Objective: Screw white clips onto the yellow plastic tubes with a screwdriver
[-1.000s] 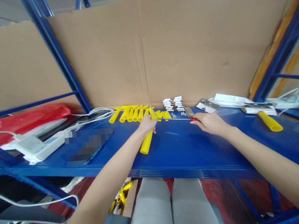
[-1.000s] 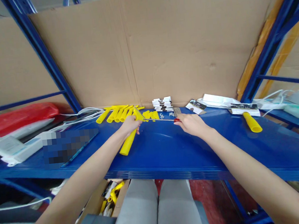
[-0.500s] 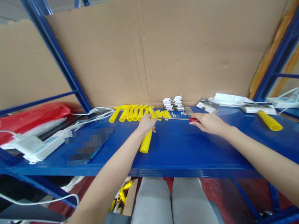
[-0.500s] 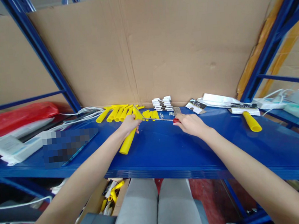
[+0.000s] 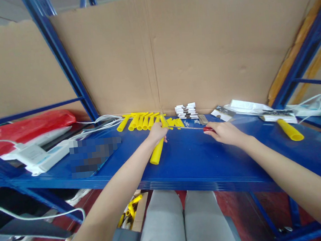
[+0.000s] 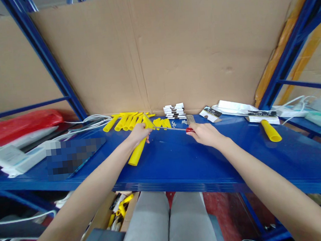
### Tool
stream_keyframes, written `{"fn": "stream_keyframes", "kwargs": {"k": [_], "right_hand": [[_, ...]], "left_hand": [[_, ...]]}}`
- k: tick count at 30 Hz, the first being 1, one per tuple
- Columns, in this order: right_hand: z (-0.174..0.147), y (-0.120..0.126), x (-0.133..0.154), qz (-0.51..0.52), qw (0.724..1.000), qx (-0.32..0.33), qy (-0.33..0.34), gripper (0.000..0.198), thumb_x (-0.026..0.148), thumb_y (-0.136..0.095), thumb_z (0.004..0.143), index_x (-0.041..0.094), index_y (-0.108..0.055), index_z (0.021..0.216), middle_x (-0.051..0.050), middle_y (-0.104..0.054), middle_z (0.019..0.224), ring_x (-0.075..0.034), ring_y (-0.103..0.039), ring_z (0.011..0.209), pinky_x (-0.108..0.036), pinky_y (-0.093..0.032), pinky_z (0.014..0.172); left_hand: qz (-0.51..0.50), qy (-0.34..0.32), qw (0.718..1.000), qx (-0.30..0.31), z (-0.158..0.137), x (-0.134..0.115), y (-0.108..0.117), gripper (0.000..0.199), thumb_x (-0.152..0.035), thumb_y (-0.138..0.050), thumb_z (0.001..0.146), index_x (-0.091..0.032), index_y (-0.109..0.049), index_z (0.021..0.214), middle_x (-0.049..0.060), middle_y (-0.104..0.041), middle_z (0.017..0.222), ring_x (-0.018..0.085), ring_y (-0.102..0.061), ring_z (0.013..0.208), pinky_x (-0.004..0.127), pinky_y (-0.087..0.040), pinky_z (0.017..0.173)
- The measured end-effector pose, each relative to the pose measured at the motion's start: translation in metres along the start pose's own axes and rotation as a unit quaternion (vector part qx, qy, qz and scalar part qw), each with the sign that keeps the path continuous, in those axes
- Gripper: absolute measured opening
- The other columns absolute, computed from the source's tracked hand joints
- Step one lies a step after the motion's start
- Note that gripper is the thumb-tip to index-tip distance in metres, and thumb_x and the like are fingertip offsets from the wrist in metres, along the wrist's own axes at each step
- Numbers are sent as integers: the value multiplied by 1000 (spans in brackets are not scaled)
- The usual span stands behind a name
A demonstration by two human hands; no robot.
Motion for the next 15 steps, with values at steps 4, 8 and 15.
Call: {"fn": "stream_keyframes", "kwargs": {"k": [4, 8, 15], "right_hand": [[0, 2, -2, -16, 1000, -10, -10, 23, 34, -49, 91, 16, -57, 104, -11, -72, 91, -23, -68, 79, -27, -42, 60], [-1, 4, 0, -31, 999, -20, 4, 21, 32, -45, 93, 18, -59, 97, -10, -72, 94, -23, -67, 83, -27, -42, 63], [1, -1, 2, 4, 1000, 20, -4, 25, 33, -41, 95, 17, -59, 99, -11, -72, 93, -24, -69, 83, -28, -44, 67]], "left_hand": [[1, -2, 1000, 8, -1, -1, 0, 18, -5, -51, 80, -16, -53, 66, -6, -42, 36, 11, -46, 31, 22, -43, 42], [-6, 0, 1000, 2, -1, -1, 0, 15, -5, -51, 79, -16, -54, 69, -7, -41, 35, 12, -46, 32, 23, -44, 42], [-10, 5, 1000, 1, 1, 0, 0, 13, -5, -52, 79, -16, -55, 72, -7, -41, 35, 12, -46, 32, 21, -42, 40]]}}
Point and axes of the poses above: each hand's wrist, its own z-axis towards the middle knuckle, its own y-axis out of the back of the hand, x = y × z, the point moved 4 cm from there along z, towards the middle knuckle
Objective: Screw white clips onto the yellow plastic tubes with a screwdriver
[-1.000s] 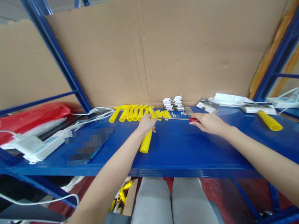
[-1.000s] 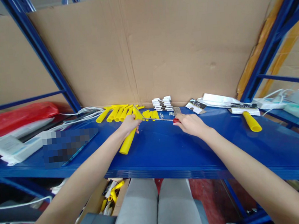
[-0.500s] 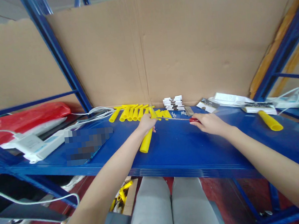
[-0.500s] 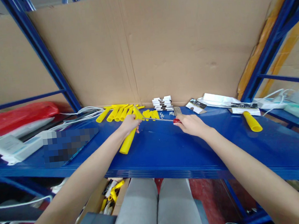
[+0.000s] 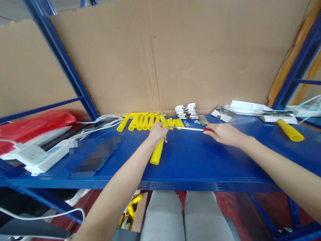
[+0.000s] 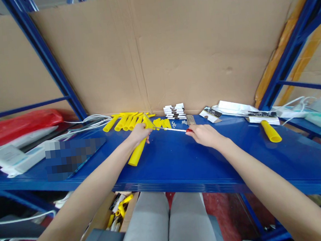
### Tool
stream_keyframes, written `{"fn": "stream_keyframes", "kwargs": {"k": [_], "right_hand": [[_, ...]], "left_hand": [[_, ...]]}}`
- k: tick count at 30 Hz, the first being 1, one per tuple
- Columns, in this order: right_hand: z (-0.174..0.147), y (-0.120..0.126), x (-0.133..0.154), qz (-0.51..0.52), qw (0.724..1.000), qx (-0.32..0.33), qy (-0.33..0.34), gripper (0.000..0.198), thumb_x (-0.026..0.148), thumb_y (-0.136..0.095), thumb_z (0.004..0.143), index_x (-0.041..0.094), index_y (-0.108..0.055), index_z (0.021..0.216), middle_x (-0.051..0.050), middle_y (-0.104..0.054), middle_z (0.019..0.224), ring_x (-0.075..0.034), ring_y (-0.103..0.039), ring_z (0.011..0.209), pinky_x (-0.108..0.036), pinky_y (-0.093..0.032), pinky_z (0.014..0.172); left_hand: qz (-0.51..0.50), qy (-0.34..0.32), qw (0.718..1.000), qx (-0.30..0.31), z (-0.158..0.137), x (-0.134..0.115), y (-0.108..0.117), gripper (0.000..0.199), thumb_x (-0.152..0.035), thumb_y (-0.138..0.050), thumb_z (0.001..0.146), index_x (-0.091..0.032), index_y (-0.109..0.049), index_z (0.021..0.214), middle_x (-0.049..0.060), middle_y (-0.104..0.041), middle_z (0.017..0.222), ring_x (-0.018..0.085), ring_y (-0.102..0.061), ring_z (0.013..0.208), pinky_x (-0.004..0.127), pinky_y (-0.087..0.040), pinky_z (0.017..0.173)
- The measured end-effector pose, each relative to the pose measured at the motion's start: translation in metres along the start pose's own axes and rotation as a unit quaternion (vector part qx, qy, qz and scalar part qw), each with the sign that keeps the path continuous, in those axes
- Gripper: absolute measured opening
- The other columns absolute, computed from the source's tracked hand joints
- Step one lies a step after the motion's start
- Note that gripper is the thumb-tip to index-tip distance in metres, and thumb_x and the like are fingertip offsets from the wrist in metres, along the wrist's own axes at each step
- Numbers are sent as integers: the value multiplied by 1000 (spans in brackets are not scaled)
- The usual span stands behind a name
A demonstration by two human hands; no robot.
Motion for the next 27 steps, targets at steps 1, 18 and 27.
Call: {"fn": "stream_keyframes", "kwargs": {"k": [1, 18, 27], "right_hand": [[0, 0, 0, 5, 1000, -5, 1, 22, 34, -44, 94, 17, -57, 100, -11, -72, 92, -23, -69, 81, -28, -44, 65], [-1, 5, -1, -36, 999, -11, -3, 28, 38, -42, 94, 16, -59, 100, -12, -72, 90, -25, -69, 83, -30, -45, 65], [-1, 5, -1, -42, 999, 0, -9, 28, 36, -41, 95, 16, -60, 99, -11, -72, 87, -24, -69, 79, -29, -43, 62]], "left_hand": [[0, 0, 1000, 0, 0, 0, 0, 13, -5, -51, 79, -15, -56, 73, -7, -41, 35, 12, -46, 32, 22, -42, 40], [12, 4, 1000, 4, -1, 0, -2, 15, -6, -54, 79, -17, -53, 69, -7, -41, 36, 11, -46, 32, 22, -42, 43], [36, 0, 999, 7, -4, -2, -1, 15, -8, -51, 81, -17, -52, 70, -6, -42, 37, 13, -48, 34, 22, -42, 42]]}}
Point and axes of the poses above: each hand's wrist, its own z-axis towards the middle knuckle, its own y-axis out of the back of the hand, x = y × z, the point moved 4 cm from there along z, towards the middle knuckle
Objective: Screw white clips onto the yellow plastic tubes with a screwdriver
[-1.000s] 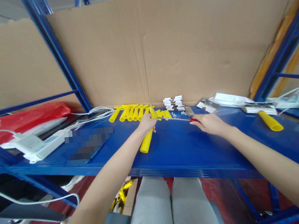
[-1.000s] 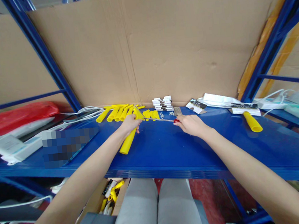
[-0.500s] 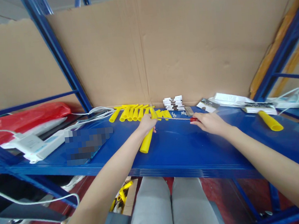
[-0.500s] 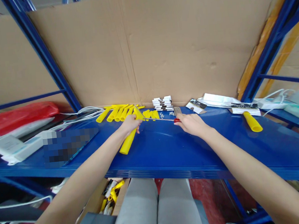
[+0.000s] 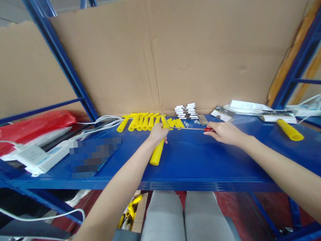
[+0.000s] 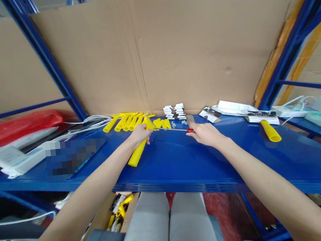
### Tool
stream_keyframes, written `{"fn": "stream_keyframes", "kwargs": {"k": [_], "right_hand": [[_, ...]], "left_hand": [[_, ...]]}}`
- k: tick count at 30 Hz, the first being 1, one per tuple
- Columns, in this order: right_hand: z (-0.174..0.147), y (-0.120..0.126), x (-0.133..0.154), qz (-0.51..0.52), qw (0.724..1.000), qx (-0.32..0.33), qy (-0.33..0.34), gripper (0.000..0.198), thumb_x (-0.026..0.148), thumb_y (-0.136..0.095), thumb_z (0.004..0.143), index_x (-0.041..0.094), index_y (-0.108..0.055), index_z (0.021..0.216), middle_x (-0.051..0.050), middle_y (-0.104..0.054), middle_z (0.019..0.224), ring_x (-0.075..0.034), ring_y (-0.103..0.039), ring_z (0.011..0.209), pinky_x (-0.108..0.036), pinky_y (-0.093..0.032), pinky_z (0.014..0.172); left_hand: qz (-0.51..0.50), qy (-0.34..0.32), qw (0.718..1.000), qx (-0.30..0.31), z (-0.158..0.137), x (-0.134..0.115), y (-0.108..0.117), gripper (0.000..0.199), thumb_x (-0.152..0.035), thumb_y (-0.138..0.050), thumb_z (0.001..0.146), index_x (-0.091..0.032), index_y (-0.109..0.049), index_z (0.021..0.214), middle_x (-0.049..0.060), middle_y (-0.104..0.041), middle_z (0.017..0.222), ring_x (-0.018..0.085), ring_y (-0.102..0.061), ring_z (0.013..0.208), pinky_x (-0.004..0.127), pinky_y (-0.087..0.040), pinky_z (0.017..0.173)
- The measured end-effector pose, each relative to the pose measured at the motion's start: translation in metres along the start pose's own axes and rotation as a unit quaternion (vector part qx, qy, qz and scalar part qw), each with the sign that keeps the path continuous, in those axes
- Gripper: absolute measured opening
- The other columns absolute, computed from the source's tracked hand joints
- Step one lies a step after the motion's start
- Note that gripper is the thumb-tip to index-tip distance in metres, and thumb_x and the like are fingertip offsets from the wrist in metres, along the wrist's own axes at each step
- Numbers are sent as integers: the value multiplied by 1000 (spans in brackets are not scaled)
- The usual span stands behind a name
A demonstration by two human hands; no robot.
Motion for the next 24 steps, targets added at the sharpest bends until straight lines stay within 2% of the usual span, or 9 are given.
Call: {"fn": "stream_keyframes", "kwargs": {"k": [9, 17, 24], "right_hand": [[1, 1, -1, 31, 999, 6, -6, 23, 34, -45, 94, 17, -60, 97, -10, -72, 91, -23, -68, 82, -28, -44, 63], [3, -18, -17, 144, 988, 49, 12, 20, 33, -45, 91, 19, -58, 85, -9, -70, 90, -20, -65, 80, -28, -46, 69], [9, -32, -18, 209, 976, 14, 52, 18, 32, -50, 87, 19, -59, 79, -11, -67, 87, -23, -62, 82, -33, -47, 76]], "left_hand": [[-21, 1, 1000, 14, 3, 2, -1, 19, -6, -52, 80, -17, -52, 66, -5, -42, 38, 11, -45, 32, 22, -41, 38], [-51, 15, 999, -2, 7, 5, 2, 8, -8, -56, 79, -13, -61, 84, -5, -42, 42, 12, -48, 37, 23, -44, 42], [-90, 18, 996, 16, 8, 6, -2, 10, -7, -55, 80, -12, -60, 86, -4, -47, 51, 11, -47, 41, 27, -49, 49]]}}
Point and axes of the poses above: each hand's wrist, its own z-axis towards the middle knuckle, its own y-axis out of the back of the hand, x = y × z, the point moved 4 cm from there along z, towards the middle knuckle
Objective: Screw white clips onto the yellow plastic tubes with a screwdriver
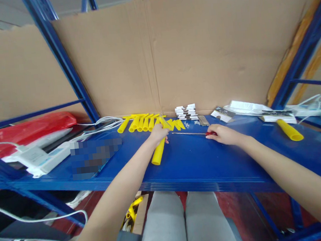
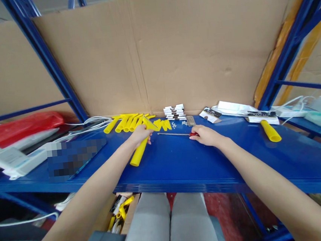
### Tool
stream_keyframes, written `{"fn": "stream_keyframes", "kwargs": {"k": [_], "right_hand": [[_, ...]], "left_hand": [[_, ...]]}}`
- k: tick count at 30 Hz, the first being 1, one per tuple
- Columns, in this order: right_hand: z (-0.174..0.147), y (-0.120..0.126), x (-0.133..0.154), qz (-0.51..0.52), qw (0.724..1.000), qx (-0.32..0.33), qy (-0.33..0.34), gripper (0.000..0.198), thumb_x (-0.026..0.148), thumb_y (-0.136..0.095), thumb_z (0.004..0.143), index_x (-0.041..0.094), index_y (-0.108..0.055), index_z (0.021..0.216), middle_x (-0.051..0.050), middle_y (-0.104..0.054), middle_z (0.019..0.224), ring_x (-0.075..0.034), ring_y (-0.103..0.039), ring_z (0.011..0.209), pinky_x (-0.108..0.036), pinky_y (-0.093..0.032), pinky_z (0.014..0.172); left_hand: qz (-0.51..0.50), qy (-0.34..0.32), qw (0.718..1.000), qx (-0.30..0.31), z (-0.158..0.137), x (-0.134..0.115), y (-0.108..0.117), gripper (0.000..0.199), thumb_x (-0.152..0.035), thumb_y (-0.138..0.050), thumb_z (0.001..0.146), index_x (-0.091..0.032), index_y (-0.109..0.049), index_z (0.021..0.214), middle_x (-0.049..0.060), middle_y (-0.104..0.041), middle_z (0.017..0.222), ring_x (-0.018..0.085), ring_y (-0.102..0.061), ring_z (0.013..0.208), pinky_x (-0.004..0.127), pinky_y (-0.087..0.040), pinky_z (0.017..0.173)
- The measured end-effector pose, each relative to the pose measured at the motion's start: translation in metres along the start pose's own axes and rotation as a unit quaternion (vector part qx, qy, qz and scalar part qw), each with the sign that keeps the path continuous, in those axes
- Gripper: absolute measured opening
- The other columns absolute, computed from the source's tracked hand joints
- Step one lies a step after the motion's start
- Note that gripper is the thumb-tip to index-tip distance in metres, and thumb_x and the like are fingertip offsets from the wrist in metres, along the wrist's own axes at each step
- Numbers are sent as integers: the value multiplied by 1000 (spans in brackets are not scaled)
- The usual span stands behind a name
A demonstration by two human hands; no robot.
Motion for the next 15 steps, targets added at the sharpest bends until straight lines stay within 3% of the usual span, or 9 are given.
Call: {"fn": "stream_keyframes", "kwargs": {"k": [11, 15], "right_hand": [[1, -5, -8, -18, 999, -36, 17, 19, 35, -53, 86, 19, -64, 89, -11, -67, 93, -24, -61, 88, -37, -48, 80], [6, -4, -6, -19, 999, -38, 6, 23, 36, -54, 85, 17, -63, 95, -13, -67, 97, -25, -62, 91, -37, -48, 81]], "left_hand": [[-84, 2, 995, 52, -2, -1, -9, 16, -5, -44, 84, -11, -51, 96, 0, -59, 69, 6, -50, 43, 20, -48, 45], [-75, 3, 996, 48, -3, -1, -11, 32, -3, -49, 81, -9, -46, 112, 1, -60, 71, 8, -54, 46, 21, -48, 45]]}}
Point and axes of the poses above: each hand's wrist, its own z-axis towards the middle knuckle, its own y-axis out of the back of the hand, x = y × z, the point moved 4 cm from there along z, towards the middle knuckle
